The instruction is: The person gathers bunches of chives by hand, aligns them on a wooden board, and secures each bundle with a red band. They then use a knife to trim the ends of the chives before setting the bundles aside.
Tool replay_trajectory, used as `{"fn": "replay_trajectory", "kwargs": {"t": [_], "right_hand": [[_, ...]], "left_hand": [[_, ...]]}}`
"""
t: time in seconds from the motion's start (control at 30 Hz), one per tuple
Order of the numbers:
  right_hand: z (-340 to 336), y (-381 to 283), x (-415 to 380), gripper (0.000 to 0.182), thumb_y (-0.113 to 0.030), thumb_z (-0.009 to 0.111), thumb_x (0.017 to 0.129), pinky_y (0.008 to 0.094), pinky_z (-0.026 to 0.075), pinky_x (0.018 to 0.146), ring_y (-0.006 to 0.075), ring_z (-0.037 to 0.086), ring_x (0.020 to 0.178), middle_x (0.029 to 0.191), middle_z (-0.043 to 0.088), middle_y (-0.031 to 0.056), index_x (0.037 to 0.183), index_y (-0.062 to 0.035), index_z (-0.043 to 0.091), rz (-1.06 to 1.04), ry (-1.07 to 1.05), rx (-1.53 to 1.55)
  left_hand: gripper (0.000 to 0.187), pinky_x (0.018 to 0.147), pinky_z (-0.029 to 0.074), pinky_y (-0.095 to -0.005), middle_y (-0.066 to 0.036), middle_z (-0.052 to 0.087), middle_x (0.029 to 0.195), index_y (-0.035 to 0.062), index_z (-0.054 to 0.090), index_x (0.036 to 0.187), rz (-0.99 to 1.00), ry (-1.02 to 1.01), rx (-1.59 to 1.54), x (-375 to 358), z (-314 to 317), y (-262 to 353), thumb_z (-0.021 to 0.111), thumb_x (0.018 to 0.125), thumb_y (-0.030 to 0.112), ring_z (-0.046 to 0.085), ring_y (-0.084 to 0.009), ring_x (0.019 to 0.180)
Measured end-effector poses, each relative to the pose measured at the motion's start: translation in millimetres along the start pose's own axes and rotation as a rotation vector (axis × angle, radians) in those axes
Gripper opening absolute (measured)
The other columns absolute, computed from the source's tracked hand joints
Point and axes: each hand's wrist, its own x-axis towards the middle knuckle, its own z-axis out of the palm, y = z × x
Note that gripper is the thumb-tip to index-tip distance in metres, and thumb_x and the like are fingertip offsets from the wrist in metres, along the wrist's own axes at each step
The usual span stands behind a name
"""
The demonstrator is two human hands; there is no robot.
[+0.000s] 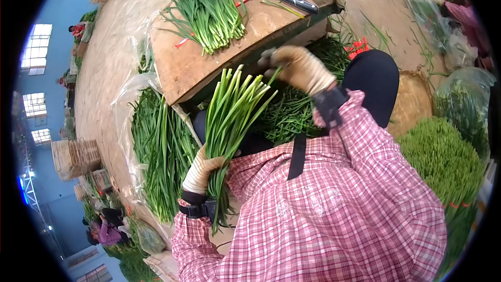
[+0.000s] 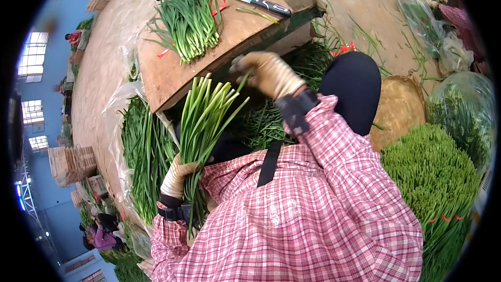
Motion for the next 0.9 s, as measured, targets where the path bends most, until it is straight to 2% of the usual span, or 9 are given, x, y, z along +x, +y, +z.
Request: {"fn": "replay_trajectory", "kwargs": {"t": [0.13,0.2,0.27,0.53,0.57,0.67,0.77,0.8,0.9], "right_hand": [[-13.6,-34.2,-6.1,0.041,-0.031,0.068,0.087,0.0381,0.051,0.092,0.0271,0.065,0.103,0.115,0.068,0.0154,0.116,-0.0017,0.068,-0.311,0.375,-1.98],[10.1,-20.8,-4.1,0.05,-0.037,0.064,0.092,0.036,0.045,0.1,0.0237,0.059,0.117,0.126,0.065,0.0154,0.131,-0.0051,0.059,-0.401,-0.032,-1.203],[28.8,-9.2,-8.1,0.05,-0.034,0.064,0.093,0.0349,0.046,0.1,0.0232,0.06,0.116,0.126,0.064,0.0161,0.134,-0.0047,0.057,-0.343,-0.258,-1.078],[30.6,-30.6,-1.8,0.04,-0.025,0.07,0.088,0.028,0.05,0.088,0.0141,0.065,0.093,0.099,0.073,0.0076,0.119,0.0008,0.067,-0.139,-0.167,-0.979],[12.7,-32.2,3.0,0.029,-0.021,0.068,0.087,0.0282,0.052,0.082,0.0132,0.066,0.084,0.087,0.074,0.0055,0.107,-0.0002,0.071,-0.198,-0.018,-0.815],[-9.0,-45.3,-11.6,0.024,-0.02,0.061,0.093,0.0337,0.049,0.09,0.0134,0.061,0.097,0.103,0.067,0.0025,0.112,-0.0054,0.064,-0.305,0.222,-0.401],[-40.3,5.0,-20.5,0.063,-0.052,0.067,0.088,0.0373,0.043,0.099,0.0164,0.05,0.123,0.131,0.057,0.0051,0.134,-0.0098,0.054,-0.17,-0.178,-0.557],[-28.8,16.5,-25.6,0.081,-0.058,0.069,0.084,0.0381,0.041,0.103,0.0188,0.043,0.131,0.137,0.053,0.0059,0.145,-0.012,0.043,0.038,-0.24,-0.142],[21.0,-4.6,-26.8,0.094,-0.056,0.073,0.081,0.043,0.037,0.111,0.0246,0.04,0.137,0.145,0.047,0.0083,0.15,-0.009,0.032,-0.223,-0.29,-0.075]], "left_hand": [[0.064,0.086,0.052,-0.0315,-0.014,0.069,0.113,-0.0013,0.052,0.133,0.077,0.027,0.056,1.1,-13.9,-12.9,0.076,0.075,0.013,0.066,-0.0197,0.092],[0.064,0.09,0.051,-0.0312,-0.012,0.067,0.115,-0.001,0.051,0.133,0.047,0.005,0.062,3.2,-6.6,-4.0,0.075,0.074,0.008,0.065,-0.0189,0.096],[0.065,0.097,0.047,-0.0306,-0.009,0.065,0.119,-0.0004,0.051,0.135,-0.013,-0.034,0.09,3.3,1.3,8.1,0.074,0.074,0.0,0.062,-0.0173,0.104],[0.064,0.097,0.046,-0.0308,-0.007,0.064,0.12,-0.0005,0.051,0.135,-0.011,-0.059,0.14,6.1,17.0,18.5,0.071,0.074,-0.001,0.061,-0.0172,0.105],[0.063,0.091,0.049,-0.0297,-0.008,0.066,0.114,-0.0003,0.052,0.133,-0.007,-0.03,0.083,3.3,18.5,18.8,0.071,0.073,0.002,0.062,-0.0172,0.099],[0.057,0.065,0.052,-0.0247,-0.009,0.069,0.101,-0.0029,0.056,0.125,-0.017,-0.007,0.042,-4.3,10.0,27.6,0.073,0.073,0.012,0.061,-0.0119,0.068],[0.051,0.062,0.051,-0.0235,-0.011,0.07,0.101,-0.0032,0.058,0.121,0.049,-0.048,0.03,2.3,21.5,50.5,0.071,0.076,0.015,0.06,-0.0113,0.067],[0.051,0.062,0.051,-0.0235,-0.011,0.07,0.101,-0.0032,0.058,0.121,0.069,-0.056,0.033,10.0,24.4,59.0,0.071,0.076,0.015,0.06,-0.0113,0.067],[0.047,0.071,0.052,-0.0263,-0.009,0.07,0.103,-0.0021,0.058,0.123,0.066,-0.22,0.233,36.8,49.2,76.7,0.069,0.079,0.011,0.063,-0.0124,0.076]]}}
